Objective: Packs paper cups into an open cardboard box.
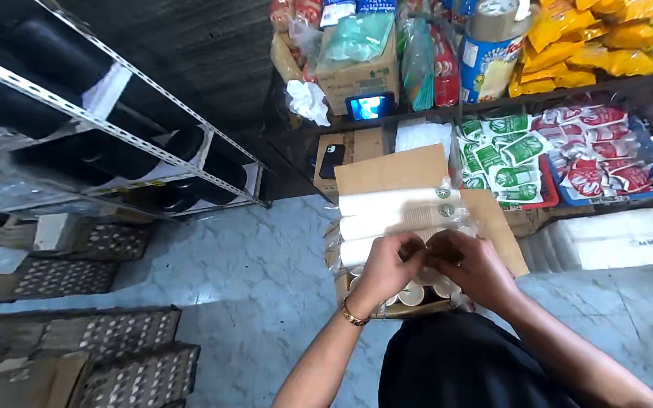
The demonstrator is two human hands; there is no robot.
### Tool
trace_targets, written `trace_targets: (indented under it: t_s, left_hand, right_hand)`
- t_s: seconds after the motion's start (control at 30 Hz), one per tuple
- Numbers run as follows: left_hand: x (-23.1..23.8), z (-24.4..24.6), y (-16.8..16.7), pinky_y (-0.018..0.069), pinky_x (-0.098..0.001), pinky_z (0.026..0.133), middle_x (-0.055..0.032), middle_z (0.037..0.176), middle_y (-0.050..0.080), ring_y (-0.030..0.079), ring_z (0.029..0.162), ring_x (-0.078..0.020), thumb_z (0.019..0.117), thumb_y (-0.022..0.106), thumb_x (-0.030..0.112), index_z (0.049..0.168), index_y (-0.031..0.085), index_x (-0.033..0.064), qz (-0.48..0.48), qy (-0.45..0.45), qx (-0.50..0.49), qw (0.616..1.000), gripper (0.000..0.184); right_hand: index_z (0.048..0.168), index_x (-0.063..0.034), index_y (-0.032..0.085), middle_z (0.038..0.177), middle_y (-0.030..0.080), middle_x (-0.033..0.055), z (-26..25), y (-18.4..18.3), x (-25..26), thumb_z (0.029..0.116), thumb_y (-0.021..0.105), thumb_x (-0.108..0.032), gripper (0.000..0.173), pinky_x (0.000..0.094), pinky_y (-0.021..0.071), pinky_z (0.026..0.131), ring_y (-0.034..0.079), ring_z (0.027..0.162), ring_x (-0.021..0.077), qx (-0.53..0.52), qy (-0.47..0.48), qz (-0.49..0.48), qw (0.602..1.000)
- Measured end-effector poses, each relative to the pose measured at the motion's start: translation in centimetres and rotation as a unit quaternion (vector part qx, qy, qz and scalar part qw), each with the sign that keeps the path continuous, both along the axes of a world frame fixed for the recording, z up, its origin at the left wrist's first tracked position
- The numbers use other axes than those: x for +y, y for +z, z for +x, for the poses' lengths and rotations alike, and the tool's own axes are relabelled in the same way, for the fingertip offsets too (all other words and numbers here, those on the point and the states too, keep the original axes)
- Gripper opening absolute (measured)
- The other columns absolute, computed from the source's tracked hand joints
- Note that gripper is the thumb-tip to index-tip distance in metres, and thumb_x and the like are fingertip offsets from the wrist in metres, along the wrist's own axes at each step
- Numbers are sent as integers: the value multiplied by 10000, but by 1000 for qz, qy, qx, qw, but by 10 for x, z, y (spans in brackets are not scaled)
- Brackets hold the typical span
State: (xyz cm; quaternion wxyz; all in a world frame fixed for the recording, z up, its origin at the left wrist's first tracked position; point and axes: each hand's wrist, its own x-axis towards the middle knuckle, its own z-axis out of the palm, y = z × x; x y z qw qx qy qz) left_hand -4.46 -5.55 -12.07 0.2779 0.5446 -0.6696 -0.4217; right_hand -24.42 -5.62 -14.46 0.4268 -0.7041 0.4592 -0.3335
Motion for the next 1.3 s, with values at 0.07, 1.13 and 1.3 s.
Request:
trace_targets:
  t_s: [0.07, 1.13, 1.3]
  left_hand:
    - [0, 2, 0, 603, -272, 717, 3, 841, 728, 690, 731, -60, 967, 673, 159, 995, 727, 53, 8, 0, 12, 1000, 123]
    - [32, 2, -12, 646, -270, 765, -28, 932, 758, 741, 810, -78, 882, 736, 55, 1030, 709, 19, -153, 50, -6, 987, 154]
    - [35, -3, -20, 634, -275, 771, -56, 907, 757, 737, 802, -90, 883, 724, 59, 993, 733, 3, -226, 29, -31, 973, 123]
  right_hand:
    - [1080, -128, 706, 924, 756, -47, 2, -1, 0, 930, 740, -230, 185, 260, 628, 766, 724, 813, 41, -14, -9, 15, 1000]
    - [1063, -134, 740, 956, 731, -12, 0, 7, 1, 1017, 613, -261, 185, 321, 599, 815, 697, 848, 78, 76, 65, 34, 994]
    - [1090, -93, 696, 942, 685, 15, -12, 21, -13, 1058, 554, -240, 207, 302, 553, 814, 647, 848, 76, 80, 188, 103, 974]
